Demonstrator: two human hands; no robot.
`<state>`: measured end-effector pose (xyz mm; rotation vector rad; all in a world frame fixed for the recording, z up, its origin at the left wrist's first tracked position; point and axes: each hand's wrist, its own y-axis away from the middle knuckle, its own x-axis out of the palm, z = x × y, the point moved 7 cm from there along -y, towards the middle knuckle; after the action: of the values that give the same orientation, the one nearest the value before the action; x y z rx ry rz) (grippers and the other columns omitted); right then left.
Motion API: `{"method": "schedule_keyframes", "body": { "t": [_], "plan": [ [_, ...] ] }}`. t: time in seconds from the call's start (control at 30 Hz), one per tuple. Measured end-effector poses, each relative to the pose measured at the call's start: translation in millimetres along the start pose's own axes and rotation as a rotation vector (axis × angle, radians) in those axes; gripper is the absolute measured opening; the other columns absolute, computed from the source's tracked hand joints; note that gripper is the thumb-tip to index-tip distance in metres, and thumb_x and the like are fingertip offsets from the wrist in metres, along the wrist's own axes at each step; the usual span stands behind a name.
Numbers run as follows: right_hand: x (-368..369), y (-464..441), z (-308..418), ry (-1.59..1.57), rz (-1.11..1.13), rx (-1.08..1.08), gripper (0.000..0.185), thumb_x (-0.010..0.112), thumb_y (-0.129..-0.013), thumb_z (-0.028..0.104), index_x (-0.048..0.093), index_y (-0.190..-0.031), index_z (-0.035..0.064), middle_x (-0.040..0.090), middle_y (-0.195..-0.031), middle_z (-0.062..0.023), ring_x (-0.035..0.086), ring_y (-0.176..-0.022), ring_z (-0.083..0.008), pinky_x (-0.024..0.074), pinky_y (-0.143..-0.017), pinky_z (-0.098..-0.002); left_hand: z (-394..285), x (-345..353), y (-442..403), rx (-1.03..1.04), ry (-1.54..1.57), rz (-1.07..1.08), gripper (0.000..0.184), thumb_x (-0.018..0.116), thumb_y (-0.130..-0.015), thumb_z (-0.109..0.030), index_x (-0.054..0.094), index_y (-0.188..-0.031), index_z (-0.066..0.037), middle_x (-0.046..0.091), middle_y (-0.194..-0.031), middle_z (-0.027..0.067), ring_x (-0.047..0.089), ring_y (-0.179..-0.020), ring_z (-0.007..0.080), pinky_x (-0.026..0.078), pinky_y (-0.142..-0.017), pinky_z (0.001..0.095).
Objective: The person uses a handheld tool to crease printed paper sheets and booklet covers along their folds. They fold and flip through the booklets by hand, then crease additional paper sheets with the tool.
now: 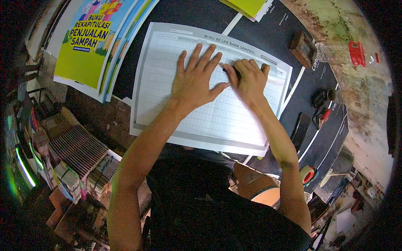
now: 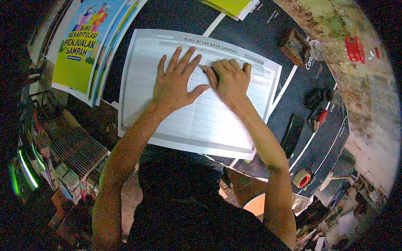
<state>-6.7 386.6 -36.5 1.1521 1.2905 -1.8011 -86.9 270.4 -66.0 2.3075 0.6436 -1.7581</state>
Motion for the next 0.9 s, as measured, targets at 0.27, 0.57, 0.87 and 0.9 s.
{"method": "schedule_keyframes", "body": {
  "t": [0.27, 0.57, 0.87, 0.9],
  "plan": [
    [-4, 3, 1, 0.003, -0.01, -0.045, 0.03, 0.074, -0.085, 0.042, 0.063, -0.071, 0.0185, 0.061, -0.071, 0.0033, 0.058, -0.072, -0.0165, 0.031, -0.072, -0.042, -1, -2, 1, 0.01, 0.018, -0.047, 0.082, 0.056, -0.09, -0.068, 0.044, -0.152, -0.015, 0.028, -0.164, 0.0083, 0.014, -0.155, 0.0308, 0.008, -0.122, 0.0614],
    [-12, 16, 5, -0.029, -0.098, -0.169, 0.023, 0.078, -0.081, 0.036, 0.063, -0.075, 0.0191, 0.054, -0.072, 0.0039, 0.055, -0.075, -0.0168, 0.0299, -0.075, -0.0417, 1, -3, 1, 0.004, 0.036, -0.035, 0.081, 0.057, -0.09, -0.066, 0.045, -0.152, -0.015, 0.028, -0.165, 0.0081, 0.016, -0.154, 0.0306, 0.008, -0.122, 0.0615],
    [-26, -8, -13, -0.237, 0.168, -0.077, 0.011, 0.072, -0.088, 0.013, 0.068, -0.097, 0.009, 0.061, -0.086, -0.0091, 0.062, -0.079, -0.0282, 0.0521, -0.067, -0.0392, -8, -9, 3, -0.038, -0.077, -0.045, 0.088, 0.05, -0.094, -0.067, 0.037, -0.154, -0.006, 0.023, -0.165, 0.0161, 0.015, -0.154, 0.0368, 0.011, -0.119, 0.0663],
    [-24, -4, -11, -0.193, 0.222, -0.116, 0.011, 0.069, -0.088, 0.015, 0.066, -0.098, 0.0101, 0.061, -0.088, -0.0084, 0.063, -0.082, -0.0282, 0.0528, -0.069, -0.0401, -9, -13, 5, -0.078, -0.117, -0.039, 0.09, 0.049, -0.094, -0.068, 0.035, -0.155, -0.004, 0.022, -0.166, 0.0173, 0.015, -0.154, 0.0373, 0.012, -0.118, 0.0672]
  ]
}}
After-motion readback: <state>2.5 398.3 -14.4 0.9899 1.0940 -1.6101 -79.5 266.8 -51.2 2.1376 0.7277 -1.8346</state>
